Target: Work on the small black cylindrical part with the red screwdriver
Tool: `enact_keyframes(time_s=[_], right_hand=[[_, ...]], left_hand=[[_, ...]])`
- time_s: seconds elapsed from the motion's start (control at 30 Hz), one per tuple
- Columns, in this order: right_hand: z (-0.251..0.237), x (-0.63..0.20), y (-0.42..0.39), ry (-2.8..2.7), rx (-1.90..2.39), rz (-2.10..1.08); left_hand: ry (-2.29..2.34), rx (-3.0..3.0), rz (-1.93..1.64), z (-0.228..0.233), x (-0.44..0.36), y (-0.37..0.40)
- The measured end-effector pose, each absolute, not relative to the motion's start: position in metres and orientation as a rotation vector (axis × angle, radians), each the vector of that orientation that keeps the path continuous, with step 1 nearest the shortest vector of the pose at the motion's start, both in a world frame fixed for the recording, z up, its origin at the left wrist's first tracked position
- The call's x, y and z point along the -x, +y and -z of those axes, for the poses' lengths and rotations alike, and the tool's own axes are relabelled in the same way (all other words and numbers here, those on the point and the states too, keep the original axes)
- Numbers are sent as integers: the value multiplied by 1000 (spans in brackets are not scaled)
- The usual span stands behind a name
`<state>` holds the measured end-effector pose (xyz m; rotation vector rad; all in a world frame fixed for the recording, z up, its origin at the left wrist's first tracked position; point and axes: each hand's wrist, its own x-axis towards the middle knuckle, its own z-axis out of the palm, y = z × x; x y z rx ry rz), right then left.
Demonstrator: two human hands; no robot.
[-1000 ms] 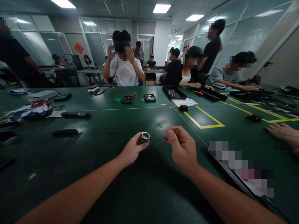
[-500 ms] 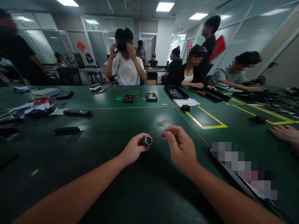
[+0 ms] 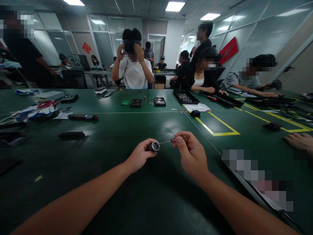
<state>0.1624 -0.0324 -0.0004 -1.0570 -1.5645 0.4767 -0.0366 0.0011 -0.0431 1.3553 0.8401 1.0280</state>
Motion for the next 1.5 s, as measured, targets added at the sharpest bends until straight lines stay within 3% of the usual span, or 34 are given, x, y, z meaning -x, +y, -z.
enact_keyframes(time_s=[0.43,1.07,1.5], right_hand=[[0,-162,-35,-1623,973,-701],[-2,-161,-36,-1546,997,-482],[-1,-163,-36,-1606,947,-592]], left_hand=[[814,-1332,-1040,46,36,3],[847,-1325,-1009,39,37,0],[825,-1355,-1026,45,35,3]])
